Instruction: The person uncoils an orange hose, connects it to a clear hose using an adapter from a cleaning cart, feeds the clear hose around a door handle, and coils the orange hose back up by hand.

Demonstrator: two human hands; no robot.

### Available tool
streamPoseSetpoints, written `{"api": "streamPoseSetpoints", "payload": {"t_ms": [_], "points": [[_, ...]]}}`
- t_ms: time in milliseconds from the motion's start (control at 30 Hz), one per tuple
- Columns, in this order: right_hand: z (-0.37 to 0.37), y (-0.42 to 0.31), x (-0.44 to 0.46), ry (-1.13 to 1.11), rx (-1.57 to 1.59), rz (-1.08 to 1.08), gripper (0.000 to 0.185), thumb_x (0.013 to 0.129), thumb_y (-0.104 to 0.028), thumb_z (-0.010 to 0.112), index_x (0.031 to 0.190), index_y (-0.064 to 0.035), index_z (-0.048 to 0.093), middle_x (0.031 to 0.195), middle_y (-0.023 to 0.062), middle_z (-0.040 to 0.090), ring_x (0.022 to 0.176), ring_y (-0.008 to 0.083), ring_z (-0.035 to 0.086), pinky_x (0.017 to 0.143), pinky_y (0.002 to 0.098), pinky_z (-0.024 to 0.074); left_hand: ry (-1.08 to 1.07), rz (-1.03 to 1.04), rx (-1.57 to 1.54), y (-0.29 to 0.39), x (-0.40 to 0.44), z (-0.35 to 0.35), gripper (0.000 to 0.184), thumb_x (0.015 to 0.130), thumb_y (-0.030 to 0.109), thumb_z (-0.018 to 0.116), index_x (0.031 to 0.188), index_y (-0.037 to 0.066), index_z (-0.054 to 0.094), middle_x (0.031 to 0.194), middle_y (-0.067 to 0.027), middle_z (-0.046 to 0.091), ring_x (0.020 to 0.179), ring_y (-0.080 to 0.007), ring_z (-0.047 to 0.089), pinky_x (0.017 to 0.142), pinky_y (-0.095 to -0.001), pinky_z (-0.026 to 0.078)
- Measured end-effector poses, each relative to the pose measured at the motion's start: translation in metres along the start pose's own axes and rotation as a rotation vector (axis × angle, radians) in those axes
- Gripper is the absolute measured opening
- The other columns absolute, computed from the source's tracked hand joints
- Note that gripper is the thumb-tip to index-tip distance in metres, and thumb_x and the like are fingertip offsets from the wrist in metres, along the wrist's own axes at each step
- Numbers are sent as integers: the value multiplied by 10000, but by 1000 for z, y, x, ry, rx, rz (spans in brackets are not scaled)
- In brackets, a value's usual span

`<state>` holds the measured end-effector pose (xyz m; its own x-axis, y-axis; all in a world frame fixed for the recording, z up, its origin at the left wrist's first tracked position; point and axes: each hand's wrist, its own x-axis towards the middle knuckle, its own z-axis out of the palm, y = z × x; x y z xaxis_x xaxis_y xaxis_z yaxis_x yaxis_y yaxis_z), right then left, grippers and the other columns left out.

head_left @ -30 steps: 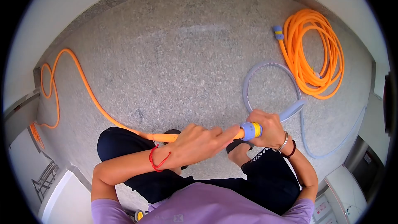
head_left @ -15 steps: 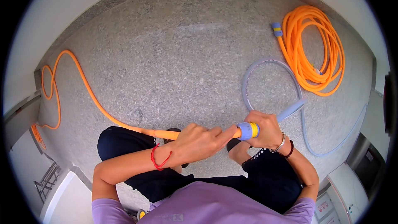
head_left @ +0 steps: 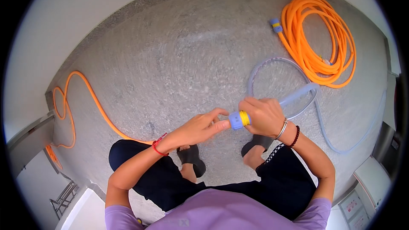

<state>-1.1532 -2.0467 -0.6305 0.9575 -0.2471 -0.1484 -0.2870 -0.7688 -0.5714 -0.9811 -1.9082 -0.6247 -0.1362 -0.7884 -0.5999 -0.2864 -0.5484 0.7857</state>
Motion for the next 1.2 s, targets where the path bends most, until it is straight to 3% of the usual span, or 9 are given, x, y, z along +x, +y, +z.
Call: {"api": "streamPoseSetpoints", "payload": {"t_ms": [167, 300, 367, 567, 667, 767, 900, 1100, 1200], "points": [[12, -8, 1, -1, -59, -114, 278, 596, -115, 669, 833, -103, 524, 694, 38, 524, 521, 225, 582, 449, 339, 438, -532, -271, -478, -12, 12, -2, 455, 867, 406, 513, 1035, -17, 511, 825, -56, 559, 751, -154, 537, 613, -297, 450], [18, -10, -1, -130, -34, -14, 219, 615, -136, 652, 783, -110, 514, 687, 43, 524, 521, 248, 571, 436, 354, 416, -259, -16, -264, -24, 11, 23, 385, 814, 358, 599, 954, 7, 528, 842, -78, 592, 716, -180, 589, 603, -327, 464], [28, -3, 1, -160, 1, 13, 237, 609, -143, 657, 792, -108, 511, 681, 48, 535, 525, 251, 577, 432, 360, 415, 157, 217, 624, -10, 7, 31, 390, 798, 341, 622, 967, 4, 527, 876, -90, 610, 765, -207, 600, 623, -332, 465], [12, -12, 9, -186, 35, 5, 290, 604, -150, 663, 844, -97, 509, 674, 71, 579, 543, 267, 597, 441, 373, 434, -112, -240, -87, -15, 13, 6, 453, 743, 333, 693, 1023, 32, 502, 934, -137, 584, 941, -261, 572, 802, -349, 449], [12, -10, 11, -171, 16, -7, 309, 612, -138, 656, 882, -92, 514, 675, 83, 591, 545, 273, 604, 451, 371, 448, -327, -119, -447, -36, 18, 12, 455, 761, 384, 639, 1026, 42, 502, 943, -133, 548, 924, -282, 551, 786, -374, 434], [13, -8, 14, -181, 32, 16, 320, 615, -139, 660, 891, -93, 506, 677, 83, 592, 542, 274, 603, 441, 367, 443, 97, 119, 34, -17, 10, 18, 509, 851, 478, 472, 1072, 20, 513, 1026, -131, 545, 968, -247, 530, 806, -369, 420], [5, -13, 17, -163, 44, 12, 343, 620, -137, 664, 911, -93, 488, 678, 90, 591, 534, 275, 602, 426, 366, 438, 143, 133, 26, -15, 10, 12, 445, 859, 418, 496, 1040, 12, 520, 1015, -128, 540, 978, -228, 515, 790, -368, 423], [8, -12, 16, -172, 0, 60, 365, 620, -168, 667, 912, -127, 451, 692, 59, 580, 538, 270, 589, 424, 377, 411, -338, -250, -358, -16, 12, -2, 508, 847, 405, 549, 1159, 24, 423, 1060, -135, 508, 1064, -239, 482, 932, -355, 356], [9, -10, 18, -164, 20, 58, 357, 619, -160, 664, 903, -123, 451, 691, 65, 579, 537, 274, 586, 426, 379, 411, 72, 178, -51, -8, 7, 5, 524, 898, 472, 383, 1094, 0, 496, 1049, -133, 490, 970, -206, 491, 864, -342, 385]]}}
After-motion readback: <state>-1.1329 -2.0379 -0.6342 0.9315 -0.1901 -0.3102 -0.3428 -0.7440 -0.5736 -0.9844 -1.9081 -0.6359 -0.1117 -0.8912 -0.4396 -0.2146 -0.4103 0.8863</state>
